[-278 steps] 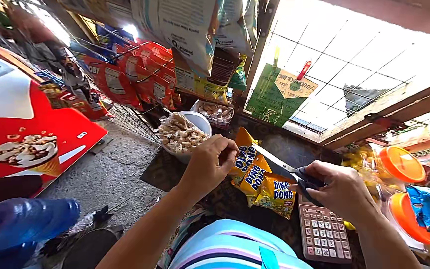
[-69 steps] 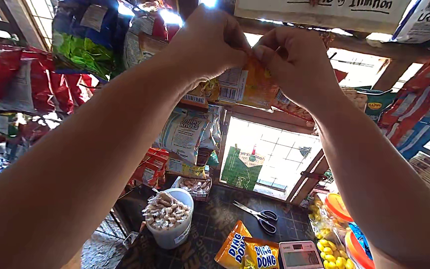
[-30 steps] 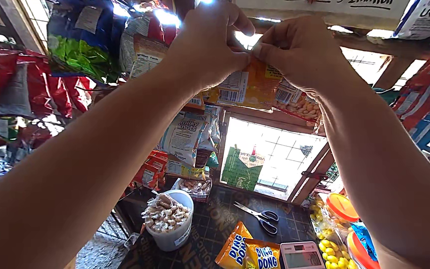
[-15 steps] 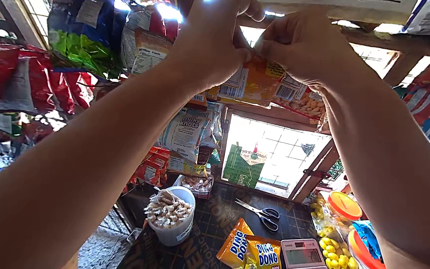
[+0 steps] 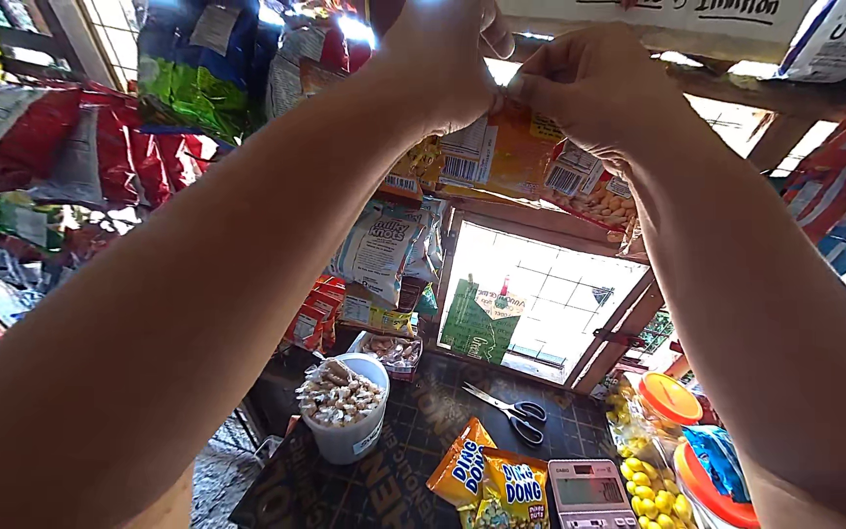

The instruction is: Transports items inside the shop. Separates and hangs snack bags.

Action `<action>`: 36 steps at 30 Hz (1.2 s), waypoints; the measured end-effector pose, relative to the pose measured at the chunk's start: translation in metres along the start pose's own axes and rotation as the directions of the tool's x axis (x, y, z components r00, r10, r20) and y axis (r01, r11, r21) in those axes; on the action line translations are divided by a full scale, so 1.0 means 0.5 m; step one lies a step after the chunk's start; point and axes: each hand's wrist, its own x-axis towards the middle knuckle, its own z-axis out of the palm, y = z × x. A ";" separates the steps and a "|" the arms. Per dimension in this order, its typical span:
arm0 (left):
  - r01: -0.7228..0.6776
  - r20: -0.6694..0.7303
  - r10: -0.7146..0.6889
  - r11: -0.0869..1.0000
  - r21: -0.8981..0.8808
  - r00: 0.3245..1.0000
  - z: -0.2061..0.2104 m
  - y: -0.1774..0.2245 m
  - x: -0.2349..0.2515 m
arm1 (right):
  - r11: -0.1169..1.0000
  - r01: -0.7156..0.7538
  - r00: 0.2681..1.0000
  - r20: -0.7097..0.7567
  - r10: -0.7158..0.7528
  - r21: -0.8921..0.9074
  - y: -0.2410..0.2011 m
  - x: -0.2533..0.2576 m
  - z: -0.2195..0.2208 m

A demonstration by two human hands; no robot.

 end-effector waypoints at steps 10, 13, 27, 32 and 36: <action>0.033 0.068 -0.038 0.996 0.080 0.997 0.015 0.008 0.009 | 0.995 -0.096 0.995 0.025 0.095 0.024 0.010 0.008 0.017; -0.009 0.022 0.007 0.996 0.092 1.000 0.032 -0.004 0.025 | 0.994 -0.070 0.997 -0.027 0.068 -0.089 0.021 0.015 0.023; -0.244 -0.140 0.351 0.838 0.488 0.926 0.037 -0.126 -0.083 | 0.660 0.355 0.772 -0.189 -0.606 -0.662 0.040 -0.098 0.129; -0.237 -0.186 0.374 0.828 0.509 0.909 0.049 -0.176 -0.108 | 0.590 0.267 0.882 -0.054 -0.469 -0.762 0.076 -0.094 0.190; -0.207 -0.206 0.353 0.834 0.512 0.913 0.062 -0.191 -0.106 | 0.539 0.246 0.886 -0.038 -0.462 -0.806 0.111 -0.081 0.215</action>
